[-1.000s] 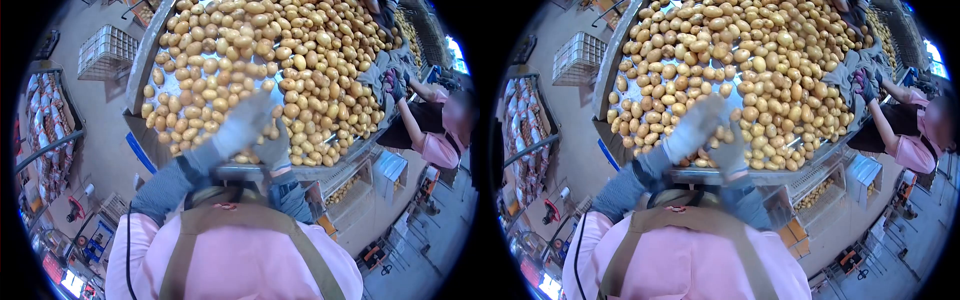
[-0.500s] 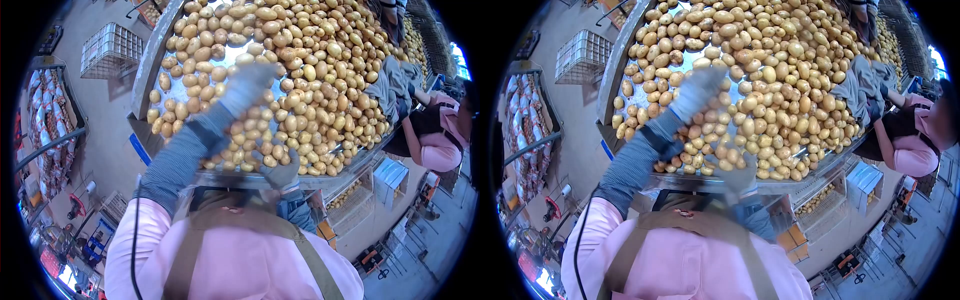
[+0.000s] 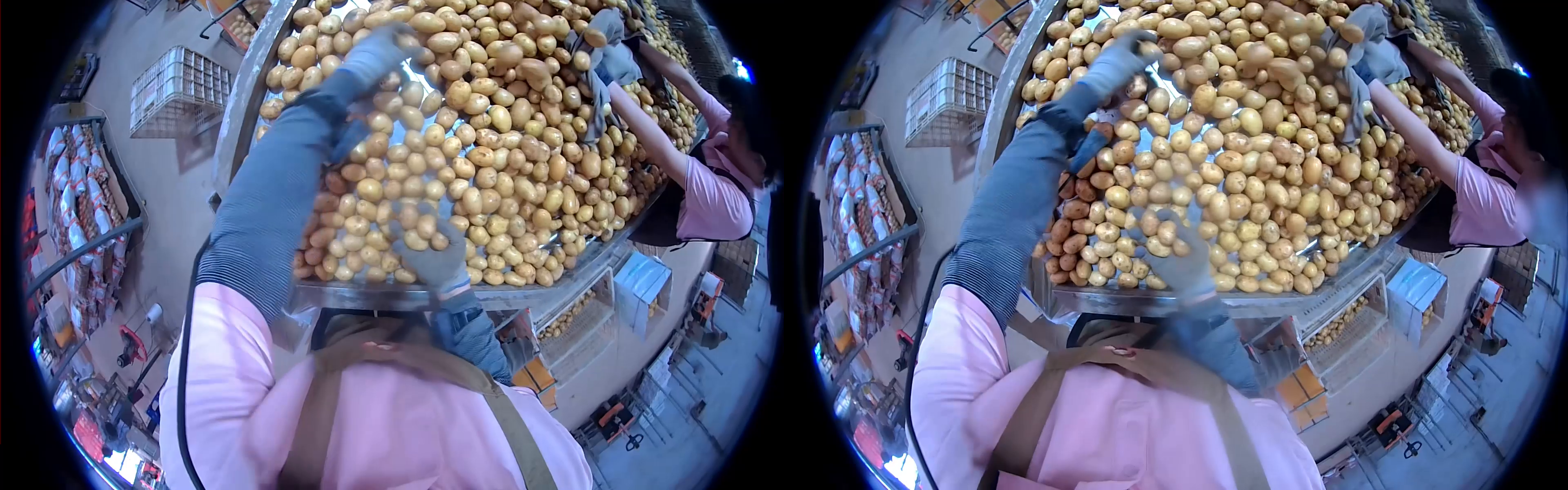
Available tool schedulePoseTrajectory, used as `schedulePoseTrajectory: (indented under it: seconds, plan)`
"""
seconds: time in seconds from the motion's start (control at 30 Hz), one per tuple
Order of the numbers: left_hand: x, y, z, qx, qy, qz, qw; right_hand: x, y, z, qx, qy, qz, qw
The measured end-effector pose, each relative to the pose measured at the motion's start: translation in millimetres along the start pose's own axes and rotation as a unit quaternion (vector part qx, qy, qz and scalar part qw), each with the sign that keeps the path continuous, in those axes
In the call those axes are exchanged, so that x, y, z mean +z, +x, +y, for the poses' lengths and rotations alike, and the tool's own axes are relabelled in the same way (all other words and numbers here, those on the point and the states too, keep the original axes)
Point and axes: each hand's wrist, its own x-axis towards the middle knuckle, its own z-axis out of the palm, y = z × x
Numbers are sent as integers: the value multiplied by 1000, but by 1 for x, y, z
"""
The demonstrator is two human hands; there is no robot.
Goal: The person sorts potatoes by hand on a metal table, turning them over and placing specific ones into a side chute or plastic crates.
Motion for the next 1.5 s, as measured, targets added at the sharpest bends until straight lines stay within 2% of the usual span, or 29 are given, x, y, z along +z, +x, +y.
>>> schedulePoseTrajectory:
  seconds: [0.03,0.1,0.17,0.2,0.23,0.27,0.33,0.4,0.43,0.5,0.57,0.6,0.67,0.77,0.87,0.9,0.93,0.97,1.03,1.1,1.13,1.2,1.27,1.3,1.33,1.37,1.4,1.47,1.5]
  plan:
    - [-22,-10,-9,-132,-221,6,966,-2,-1,-2,8,1,8,1000]
    - [-85,-46,12,-280,-507,-21,815,7,9,-12,78,304,61,947]
    - [-90,-114,39,-240,-444,19,863,0,13,-2,-36,54,10,998]
    - [-68,-149,50,-156,-287,83,942,-4,15,2,-99,-64,7,993]
    - [-45,-178,60,-117,-235,60,963,1,26,8,-162,-173,15,971]
    - [-28,-202,72,-81,-184,35,979,3,28,0,-196,-243,14,950]
    - [-25,-222,91,-165,-294,-23,941,8,33,-15,-263,-375,27,888]
    - [-34,-200,74,-338,-448,12,827,14,39,-16,-239,-315,32,918]
    - [-39,-186,55,-268,-382,38,883,16,42,-15,-224,-266,37,937]
    - [-63,-148,41,-213,-493,56,842,17,45,-9,-167,-90,48,981]
    - [-62,-108,-4,-145,-115,-20,982,12,40,-10,-107,13,43,993]
    - [-62,-88,-27,-104,69,-33,992,9,38,-11,-83,52,41,994]
    - [-35,-81,-33,-10,392,-150,908,6,34,-13,-63,91,46,993]
    - [-26,-68,-26,-22,422,-207,882,3,28,-18,-50,131,58,988]
    - [-42,-66,-6,-28,306,-196,931,-3,17,-22,-62,126,80,987]
    - [-45,-69,-22,-45,165,-182,968,-8,13,-21,-88,93,96,987]
    - [-42,-69,-38,-168,-3,-196,966,-17,5,-13,-125,37,107,986]
    - [-44,-94,-23,-166,-130,-196,958,-28,-2,-5,-161,-19,121,979]
    - [-47,-142,8,-174,-386,-202,883,-50,-40,3,-93,149,89,980]
    - [-40,-194,39,-249,-496,-197,808,-84,-92,9,-20,32,86,996]
    - [-32,-224,55,-302,-516,-181,781,-98,-121,0,57,46,83,994]
    - [-13,-273,82,-391,-516,-168,743,-113,-180,64,-64,504,82,857]
    - [7,-309,106,-455,-499,-232,701,-149,-238,107,-141,433,207,866]
    - [17,-320,143,-430,-454,-259,736,-168,-279,98,97,728,181,655]
    - [27,-326,155,-502,-461,-273,679,-173,-305,112,126,413,306,848]
    - [36,-328,174,-459,-454,-327,689,-175,-326,141,134,35,388,911]
    - [45,-332,194,-414,-446,-381,696,-183,-344,188,137,213,437,863]
    - [69,-335,216,-296,-312,-450,783,-199,-363,274,129,543,479,678]
    - [81,-337,225,-194,-275,-457,823,-200,-361,275,146,477,442,746]
